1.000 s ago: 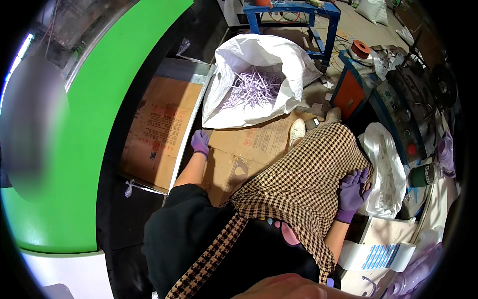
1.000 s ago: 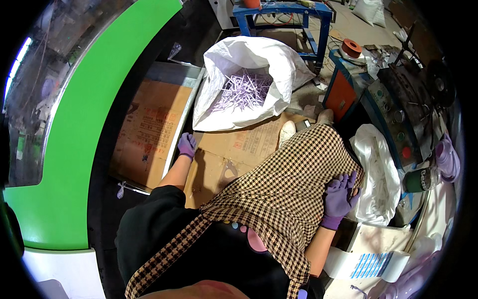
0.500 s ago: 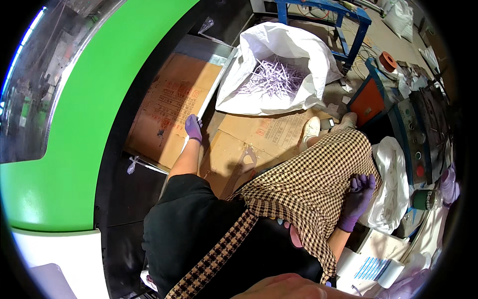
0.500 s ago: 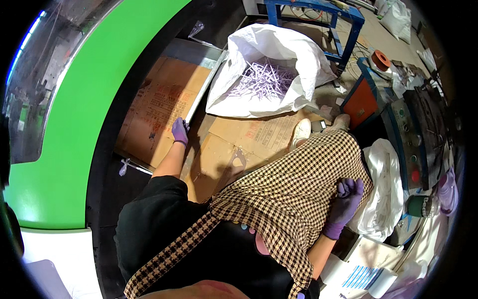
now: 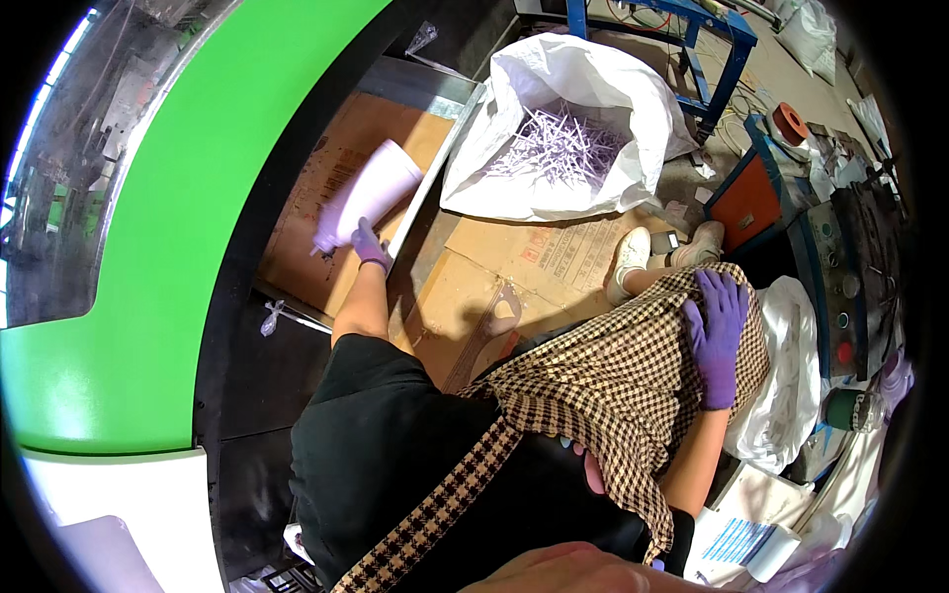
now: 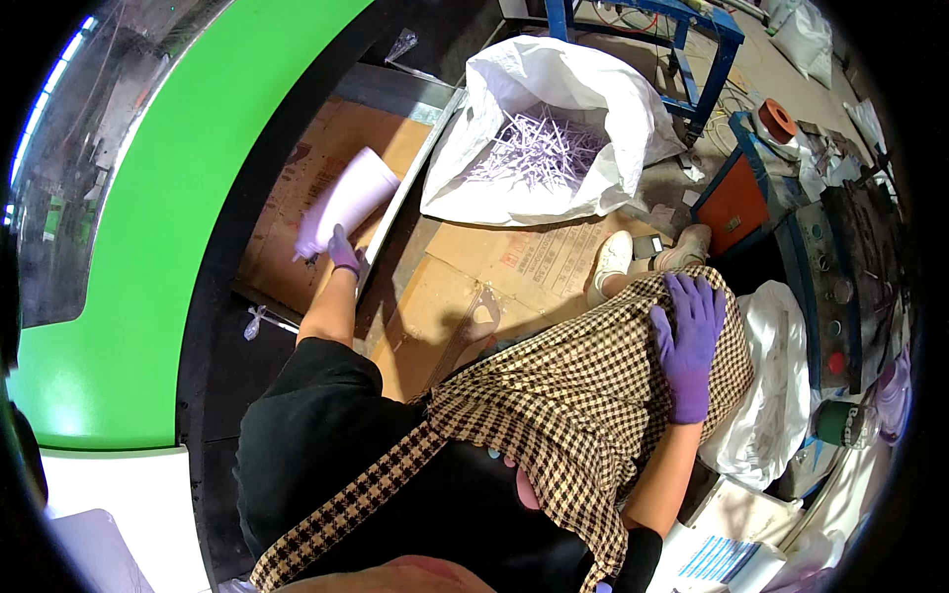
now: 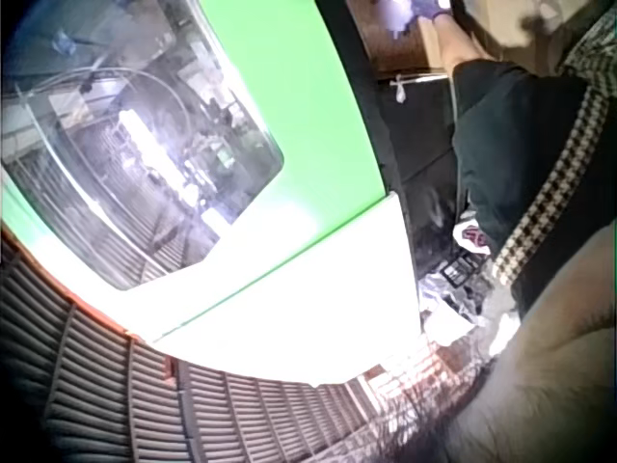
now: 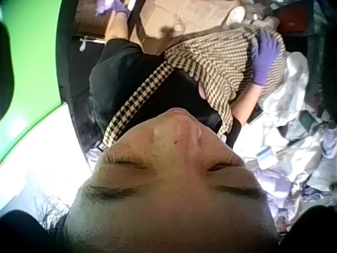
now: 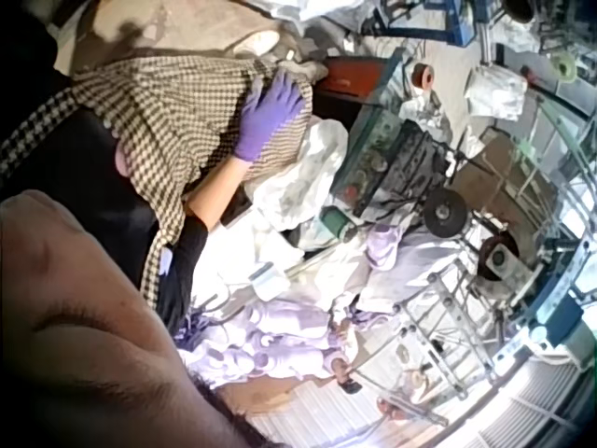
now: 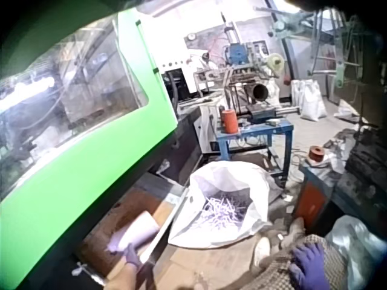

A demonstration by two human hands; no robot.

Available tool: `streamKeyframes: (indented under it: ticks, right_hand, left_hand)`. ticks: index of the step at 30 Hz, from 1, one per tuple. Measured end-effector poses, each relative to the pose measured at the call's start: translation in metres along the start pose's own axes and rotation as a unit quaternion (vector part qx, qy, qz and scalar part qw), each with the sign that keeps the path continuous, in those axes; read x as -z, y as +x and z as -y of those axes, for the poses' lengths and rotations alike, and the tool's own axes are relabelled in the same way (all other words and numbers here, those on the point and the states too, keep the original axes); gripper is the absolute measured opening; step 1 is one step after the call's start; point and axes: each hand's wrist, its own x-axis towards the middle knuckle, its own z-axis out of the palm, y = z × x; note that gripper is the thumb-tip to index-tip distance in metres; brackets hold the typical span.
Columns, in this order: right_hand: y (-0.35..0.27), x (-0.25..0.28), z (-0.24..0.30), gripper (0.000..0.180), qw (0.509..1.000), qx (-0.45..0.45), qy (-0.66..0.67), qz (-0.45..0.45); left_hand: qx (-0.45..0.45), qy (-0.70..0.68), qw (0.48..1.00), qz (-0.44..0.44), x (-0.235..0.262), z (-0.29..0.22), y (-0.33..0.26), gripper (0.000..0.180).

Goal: The person assembles purple water bottles by attaching handles and screwing on lids. They pick up a bottle, attach a handle, and then secure the lid before placing the finished unit on a pile. The process is repeated for multiple bottles in a factory setting.

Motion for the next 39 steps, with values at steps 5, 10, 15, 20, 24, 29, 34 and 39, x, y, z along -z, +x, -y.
streamKeyframes:
  ticks: [5, 10, 15, 20, 24, 29, 34, 39]
  right_hand:
    - [-0.025, 0.025, 0.001, 0.044, 0.998, -0.025, 0.046, -0.036]
    - [-0.041, 0.030, -0.008, 0.043, 0.998, -0.041, 0.049, -0.002]
    - [-0.062, 0.031, -0.004, 0.042, 0.998, -0.056, 0.019, -0.010]
    - [-0.080, 0.040, -0.012, 0.037, 0.997, -0.066, 0.008, -0.043]
    - [-0.094, 0.038, -0.022, 0.033, 0.992, -0.087, 0.043, -0.080]
    - [-0.092, 0.037, -0.019, 0.032, 0.987, -0.093, 0.095, -0.088]
    - [-0.059, 0.045, 0.016, 0.033, 0.979, -0.096, 0.155, -0.096]
    - [-0.024, 0.042, 0.037, 0.064, 0.904, -0.147, 0.373, -0.153]
  left_hand:
    - [0.079, -0.011, 0.993, 0.083, 0.028, -0.008, 0.005, 0.046]
    - [0.094, 0.029, 0.994, -0.042, 0.108, 0.030, 0.062, 0.041]
    - [0.125, 0.055, 0.990, -0.029, 0.108, 0.046, 0.070, 0.043]
    - [0.124, 0.076, 0.989, 0.009, 0.091, 0.043, 0.070, 0.045]
    - [-0.151, 0.228, 0.962, 0.005, 0.049, 0.030, 0.051, 0.045]
    - [-0.043, -0.050, 0.988, 0.141, -0.006, -0.028, -0.007, 0.047]
    - [-0.511, 0.313, 0.773, 0.206, -0.003, -0.026, -0.045, 0.069]
    - [-0.020, -0.109, 0.885, 0.452, -0.056, -0.112, -0.176, 0.037]
